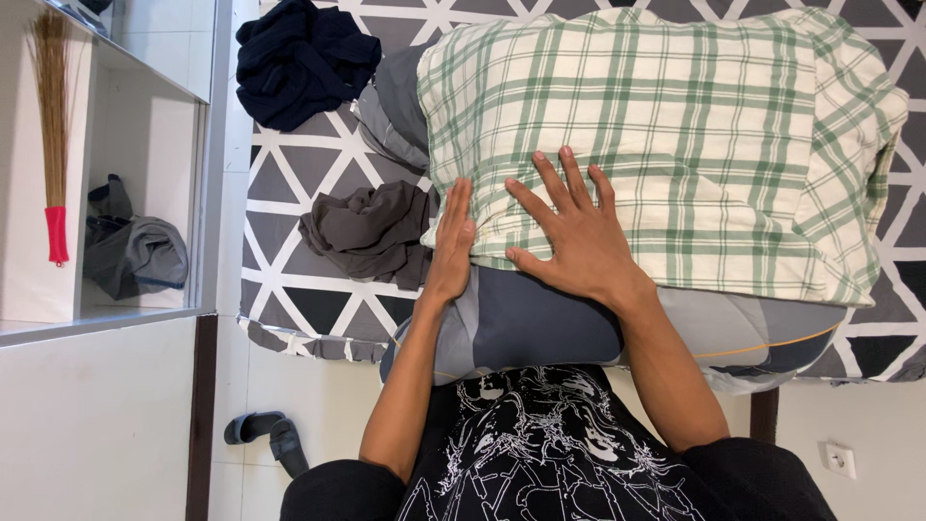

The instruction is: The person folds a green and white plaid shirt by hand and places it on top of a pillow on a bed.

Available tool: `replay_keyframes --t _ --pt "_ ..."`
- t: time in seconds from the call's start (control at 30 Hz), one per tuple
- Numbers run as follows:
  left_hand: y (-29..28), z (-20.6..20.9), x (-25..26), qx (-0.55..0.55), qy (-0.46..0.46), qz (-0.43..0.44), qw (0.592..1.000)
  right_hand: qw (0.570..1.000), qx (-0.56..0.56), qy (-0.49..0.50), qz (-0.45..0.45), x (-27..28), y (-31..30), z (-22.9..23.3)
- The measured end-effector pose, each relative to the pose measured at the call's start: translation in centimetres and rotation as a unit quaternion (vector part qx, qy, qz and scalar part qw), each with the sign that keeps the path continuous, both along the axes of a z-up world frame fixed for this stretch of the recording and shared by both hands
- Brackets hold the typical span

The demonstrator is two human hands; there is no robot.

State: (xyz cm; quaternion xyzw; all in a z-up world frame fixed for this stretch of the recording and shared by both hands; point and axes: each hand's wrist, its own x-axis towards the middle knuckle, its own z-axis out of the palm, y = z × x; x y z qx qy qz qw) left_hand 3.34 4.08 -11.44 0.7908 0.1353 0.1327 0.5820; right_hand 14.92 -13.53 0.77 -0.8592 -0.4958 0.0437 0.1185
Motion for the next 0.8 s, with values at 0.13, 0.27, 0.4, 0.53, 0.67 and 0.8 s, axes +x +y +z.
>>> replay_keyframes --t 0.13,0.27,0.4,0.53,0.67,0.8 --pt "0.1 0.1 -0.8 0.045 0.012 0.026 0.999 1.000 0.004 0.002 -0.001 -0.1 -0.1 0.1" --pt "-0.6 0.2 -1.4 0.074 -0.008 0.026 0.997 1.000 -0.002 0.017 -0.007 0.1 0.0 0.0" --pt "-0.6 -0.9 -1.4 0.055 0.021 0.031 0.998 1.000 0.013 0.010 0.000 0.2 0.1 -0.1" --pt "-0.2 -2.0 -1.7 0.079 0.026 0.102 0.991 1.000 0.010 0.016 0.000 0.3 0.0 -0.1" --pt "-0.4 -1.9 -2.5 0.014 0.074 0.199 0.977 1.000 0.012 0.017 0.002 0.4 -0.1 0.0" --pt "-0.2 -2.9 -2.7 -0.118 0.147 0.249 0.950 1.000 0.014 0.020 0.004 0.4 0.0 0.1"
